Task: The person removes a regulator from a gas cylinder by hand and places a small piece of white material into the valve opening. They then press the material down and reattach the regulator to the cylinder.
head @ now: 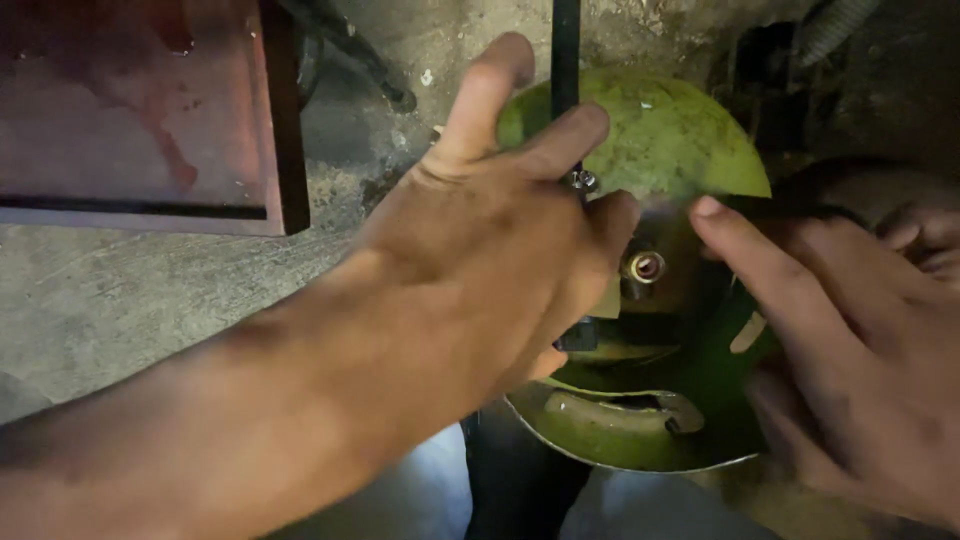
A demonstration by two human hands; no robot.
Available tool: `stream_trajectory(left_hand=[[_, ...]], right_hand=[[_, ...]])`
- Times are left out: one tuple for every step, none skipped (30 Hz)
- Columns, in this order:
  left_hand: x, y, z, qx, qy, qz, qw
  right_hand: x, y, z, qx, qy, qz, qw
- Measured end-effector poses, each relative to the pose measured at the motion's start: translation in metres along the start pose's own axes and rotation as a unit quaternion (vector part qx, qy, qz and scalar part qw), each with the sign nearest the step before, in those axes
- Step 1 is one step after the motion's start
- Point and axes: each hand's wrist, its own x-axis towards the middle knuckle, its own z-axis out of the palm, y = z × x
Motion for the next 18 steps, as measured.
stream_trajectory(left_hand=[[-0.001,-0.001,0.000,-0.008,-0.015,-0.001,1.000],[-0.001,-0.002,-0.001,-0.016,-0.030,-0.002,0.999],[-0.002,-0.002,-0.001,-0.037,-0.031,-0.010,0.999],[-0.003,-0.002,0.000,-0.057,-0.034,-0.017,0.998],[-0.003,-0.002,0.001,-0.078,-0.036,-0.023,0.996],[-0.003,-0.001,0.002,-0.073,0.001,-0.015,0.997],[-0.002,-0.001,0.003,-0.069,0.039,-0.007,0.997],[-0.002,0.000,0.004,-0.066,0.076,0.002,0.995],[-0.004,0.001,0.004,-0.086,0.106,0.006,0.991],[-0.006,0.002,0.003,-0.104,0.135,0.011,0.985],[-0.006,0.002,0.000,-0.123,0.165,0.015,0.978],[-0.008,0.000,-0.003,-0.134,0.141,0.018,0.981],[-0.011,-0.001,-0.008,-0.146,0.116,0.021,0.982],[-0.014,-0.002,-0.013,-0.160,0.089,0.023,0.983],[-0.016,-0.001,-0.018,-0.181,0.094,0.011,0.979],[-0.018,0.000,-0.023,-0.198,0.100,-0.001,0.975],[-0.020,0.002,-0.026,-0.214,0.107,-0.013,0.971],[-0.020,0.007,-0.029,-0.242,0.121,-0.035,0.962]], right_hand=[[0.001,0.000,0.001,0.027,0.026,-0.009,0.999],[0.002,0.000,0.001,0.036,0.039,-0.015,0.998],[0.002,-0.001,0.000,0.046,0.053,-0.022,0.997],[0.003,-0.001,0.000,0.038,0.054,-0.024,0.998],[0.002,-0.002,-0.001,0.044,0.055,-0.026,0.997],[0.003,-0.002,-0.001,0.050,0.059,-0.029,0.997],[0.003,-0.003,-0.001,0.070,0.064,-0.031,0.995],[0.003,-0.003,-0.001,0.074,0.063,-0.029,0.995],[0.002,-0.004,-0.001,0.078,0.061,-0.026,0.995],[0.001,-0.005,-0.001,0.064,0.057,-0.018,0.996],[0.001,-0.004,-0.001,0.060,0.053,-0.013,0.997],[0.001,-0.003,0.000,0.055,0.051,-0.007,0.997],[0.002,0.000,0.000,0.060,0.049,-0.006,0.997],[0.002,0.000,0.002,0.080,0.065,-0.015,0.995],[0.001,0.001,0.004,0.100,0.081,-0.026,0.991],[0.003,0.001,0.008,0.132,0.122,-0.047,0.983],[0.003,0.002,0.010,0.164,0.163,-0.068,0.971],[0.002,0.003,0.011,0.173,0.163,-0.063,0.969]])
